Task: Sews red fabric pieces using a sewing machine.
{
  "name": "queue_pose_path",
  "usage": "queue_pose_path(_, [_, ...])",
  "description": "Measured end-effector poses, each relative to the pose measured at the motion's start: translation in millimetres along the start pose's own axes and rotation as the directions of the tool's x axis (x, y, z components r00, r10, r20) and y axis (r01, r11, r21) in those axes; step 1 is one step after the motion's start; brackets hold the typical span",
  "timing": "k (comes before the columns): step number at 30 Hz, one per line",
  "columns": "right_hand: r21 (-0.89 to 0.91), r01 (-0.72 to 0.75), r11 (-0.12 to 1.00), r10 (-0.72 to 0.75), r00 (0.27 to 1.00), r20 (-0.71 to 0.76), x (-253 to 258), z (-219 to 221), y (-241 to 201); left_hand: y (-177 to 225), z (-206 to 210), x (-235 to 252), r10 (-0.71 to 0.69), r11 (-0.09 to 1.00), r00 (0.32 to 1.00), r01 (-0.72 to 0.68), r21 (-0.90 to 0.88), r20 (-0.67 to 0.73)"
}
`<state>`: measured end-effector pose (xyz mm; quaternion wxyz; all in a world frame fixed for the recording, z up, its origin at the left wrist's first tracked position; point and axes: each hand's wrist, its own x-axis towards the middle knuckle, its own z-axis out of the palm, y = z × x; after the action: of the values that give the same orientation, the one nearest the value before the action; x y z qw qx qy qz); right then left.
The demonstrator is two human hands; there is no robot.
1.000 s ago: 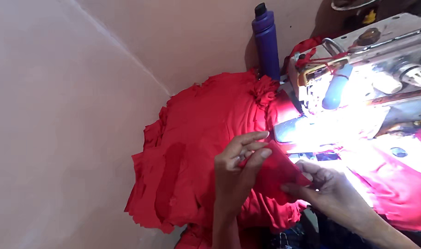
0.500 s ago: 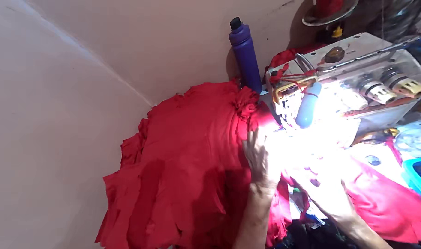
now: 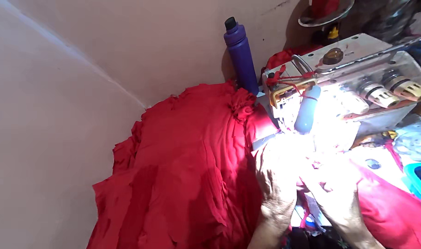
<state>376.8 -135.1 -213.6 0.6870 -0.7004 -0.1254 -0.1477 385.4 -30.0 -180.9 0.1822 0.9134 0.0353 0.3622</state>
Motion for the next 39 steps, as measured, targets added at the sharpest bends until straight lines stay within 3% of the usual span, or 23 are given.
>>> queue_pose_path(3, [0.017,0.038,0.999,-0.038,0.999,0.012,13.8,3.4,2.6,-3.0,-8.5,15.4,-0.062,0.994,0.981,0.078,-0.079,0.186])
queue_pose_path(6, [-0.174,0.098,0.98,-0.097,0.995,0.013,31.0,4.0,4.2,-12.5,-11.5,42.8,-0.094,0.992,0.924,0.119,-0.045,0.371])
queue_pose_path(9, [-0.374,0.151,0.915,-0.155,0.988,0.019,38.8,3.1,3.4,-19.2,-8.6,65.3,-0.099,0.995,0.912,0.1,0.019,0.398])
queue_pose_path(14, [-0.378,0.148,0.914,-0.125,0.989,0.085,36.2,-1.6,4.0,-43.7,9.8,102.5,-0.18,0.984,0.897,0.163,0.076,0.403])
queue_pose_path(17, [-0.378,0.183,0.908,-0.151,0.982,0.115,29.7,-4.7,-1.3,-79.2,29.6,130.0,-0.162,0.942,0.871,0.277,-0.191,0.464])
queue_pose_path(19, [-0.321,0.182,0.929,-0.136,0.977,0.161,19.0,-6.8,-8.0,-91.3,23.7,132.3,-0.122,0.823,0.863,0.364,-0.436,0.491])
queue_pose_path(21, [-0.234,0.129,0.964,-0.07,0.967,0.244,5.2,-5.8,-23.7,-88.3,-5.6,115.5,-0.152,0.763,0.872,0.403,-0.506,0.465])
queue_pose_path(25, [-0.114,0.239,0.964,-0.175,0.898,0.404,-19.5,0.0,-17.7,-70.3,-94.5,54.7,-0.108,0.878,0.948,0.233,-0.418,0.3])
queue_pose_path(28, [-0.071,0.219,0.973,-0.161,0.867,0.472,-35.7,4.8,-16.9,-83.6,-140.6,-8.1,-0.006,0.937,1.0,-0.002,-0.35,-0.022])
queue_pose_path(31, [-0.05,0.192,0.98,-0.132,0.82,0.557,-42.9,12.0,-27.7,-114.4,-171.7,-82.1,0.035,0.962,0.965,-0.103,-0.252,-0.259])
queue_pose_path(35, [-0.008,0.274,0.962,-0.208,0.75,0.627,-48.3,32.2,-41.4,-152.4,-180.1,-155.3,0.043,0.999,0.96,-0.04,0.016,-0.276])
queue_pose_path(39, [0.043,0.41,0.911,-0.326,0.653,0.683,-58.2,60.6,-51.7,-171.7,-157.3,-174.9,0.122,0.945,0.962,-0.036,0.326,-0.246])
